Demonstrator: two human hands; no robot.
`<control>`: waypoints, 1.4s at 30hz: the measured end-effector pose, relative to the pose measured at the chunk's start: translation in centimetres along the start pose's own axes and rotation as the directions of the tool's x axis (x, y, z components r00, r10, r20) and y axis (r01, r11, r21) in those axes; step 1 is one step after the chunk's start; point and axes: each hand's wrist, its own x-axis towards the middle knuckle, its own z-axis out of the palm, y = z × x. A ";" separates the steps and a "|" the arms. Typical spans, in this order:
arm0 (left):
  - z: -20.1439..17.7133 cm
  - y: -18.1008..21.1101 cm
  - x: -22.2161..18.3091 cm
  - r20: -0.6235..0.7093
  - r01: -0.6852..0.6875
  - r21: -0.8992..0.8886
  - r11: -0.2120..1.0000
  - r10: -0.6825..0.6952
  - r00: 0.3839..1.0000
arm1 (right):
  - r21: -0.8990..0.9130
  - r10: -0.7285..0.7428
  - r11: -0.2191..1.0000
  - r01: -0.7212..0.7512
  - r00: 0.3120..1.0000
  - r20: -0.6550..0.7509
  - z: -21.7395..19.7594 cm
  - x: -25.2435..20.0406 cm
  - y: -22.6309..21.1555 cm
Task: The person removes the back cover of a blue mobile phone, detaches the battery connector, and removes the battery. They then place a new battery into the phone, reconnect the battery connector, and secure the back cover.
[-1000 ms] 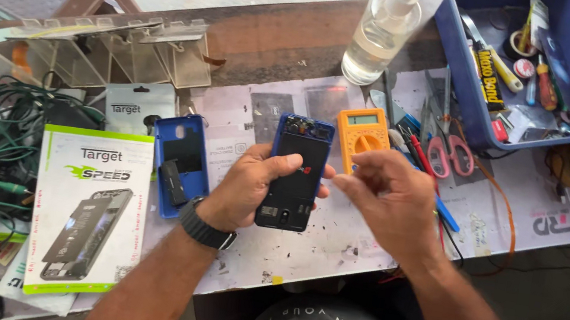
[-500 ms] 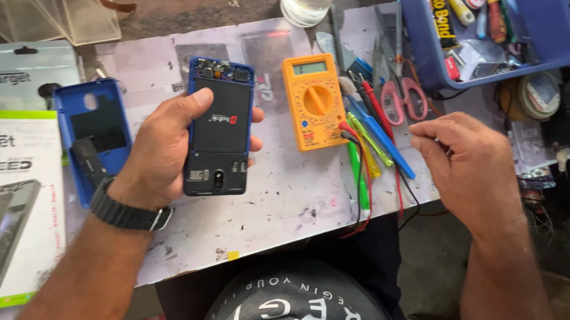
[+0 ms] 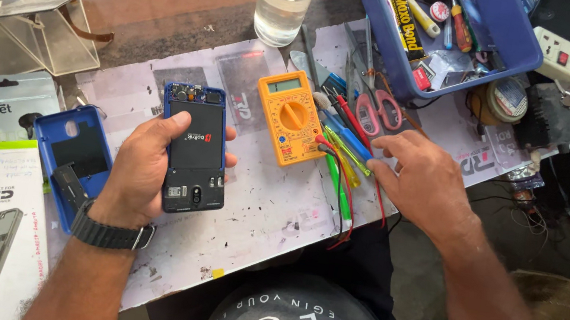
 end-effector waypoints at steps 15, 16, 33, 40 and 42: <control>-0.1 -0.4 0.6 0.042 0.032 0.002 0.999 -0.032 0.999 | -0.049 0.019 0.999 -0.015 0.998 0.067 0.5 0.2 0.7; -0.1 -0.4 0.6 0.035 0.031 0.004 1.000 -0.031 0.999 | -0.052 0.007 0.999 -0.004 0.998 0.057 0.6 0.2 0.8; -0.3 -0.5 0.8 0.021 0.041 -0.004 0.999 -0.041 0.999 | 0.011 -0.044 0.999 0.044 0.999 -0.008 2.6 0.7 -0.5; -0.2 -0.6 0.8 0.036 0.036 -0.009 0.999 -0.035 0.999 | -0.229 -0.071 0.969 0.087 0.995 0.075 2.6 0.7 -1.7; -0.3 -0.6 0.8 0.033 0.029 0.006 1.000 -0.029 0.999 | -0.250 -0.063 0.965 0.080 0.995 0.079 2.7 0.8 -1.8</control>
